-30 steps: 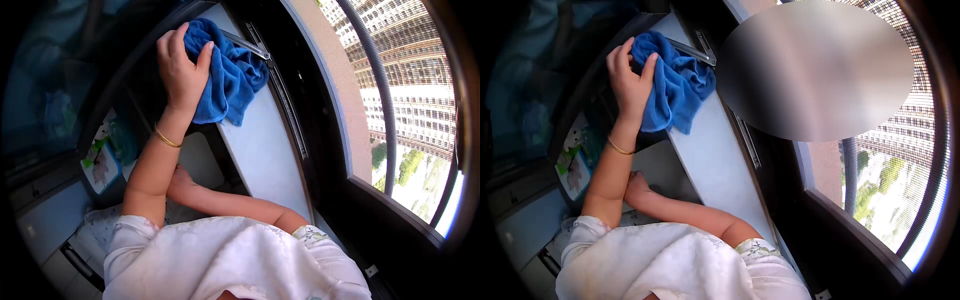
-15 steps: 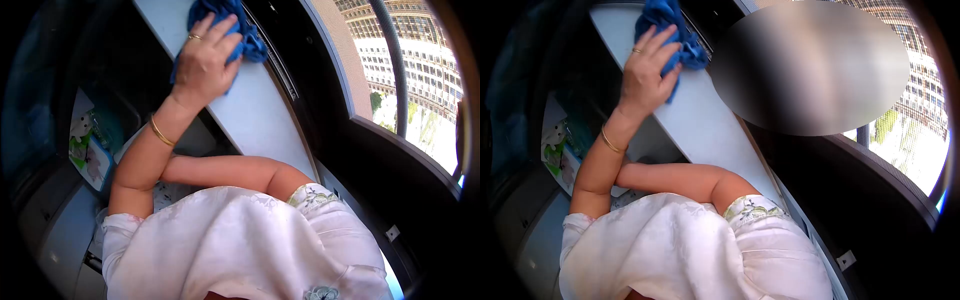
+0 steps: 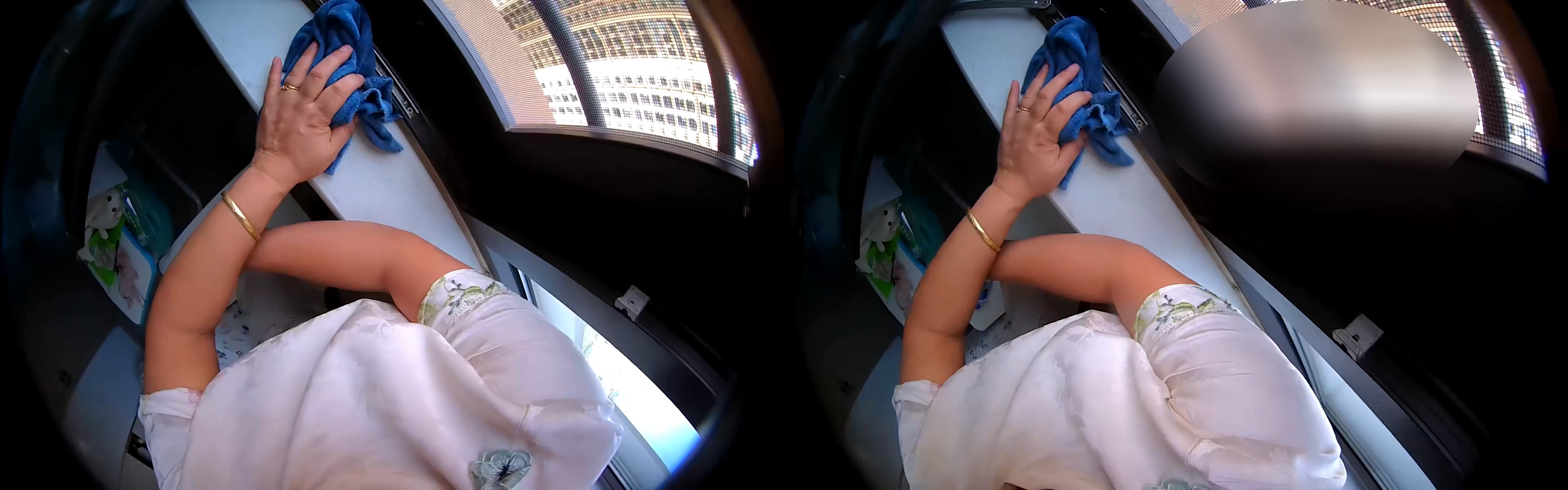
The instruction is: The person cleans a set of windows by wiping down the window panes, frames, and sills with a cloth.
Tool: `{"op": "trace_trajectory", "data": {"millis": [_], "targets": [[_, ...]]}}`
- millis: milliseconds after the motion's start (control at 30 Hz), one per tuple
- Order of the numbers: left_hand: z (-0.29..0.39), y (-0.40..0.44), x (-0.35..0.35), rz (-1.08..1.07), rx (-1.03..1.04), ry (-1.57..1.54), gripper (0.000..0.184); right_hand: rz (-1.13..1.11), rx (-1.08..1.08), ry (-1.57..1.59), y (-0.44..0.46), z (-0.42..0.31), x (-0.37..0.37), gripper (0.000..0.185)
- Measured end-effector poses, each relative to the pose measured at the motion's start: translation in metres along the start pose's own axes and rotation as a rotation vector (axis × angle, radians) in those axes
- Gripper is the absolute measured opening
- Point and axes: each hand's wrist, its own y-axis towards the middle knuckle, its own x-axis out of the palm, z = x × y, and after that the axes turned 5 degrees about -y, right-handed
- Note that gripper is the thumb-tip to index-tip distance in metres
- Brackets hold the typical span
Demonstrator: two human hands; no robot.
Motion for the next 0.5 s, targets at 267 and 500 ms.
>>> {"op": "trace_trajectory", "data": {"millis": [267,500], "targets": [[0.001,-0.008,0.009,0.027,-0.017,0.144,0.041,-0.023,-0.026,-0.042,-0.040,-0.029,-0.014,0.029],[-0.002,-0.010,0.013,0.087,-0.030,0.197,0.042,-0.019,0.070,0.095,-0.139,-0.022,-0.061,0.028]]}}
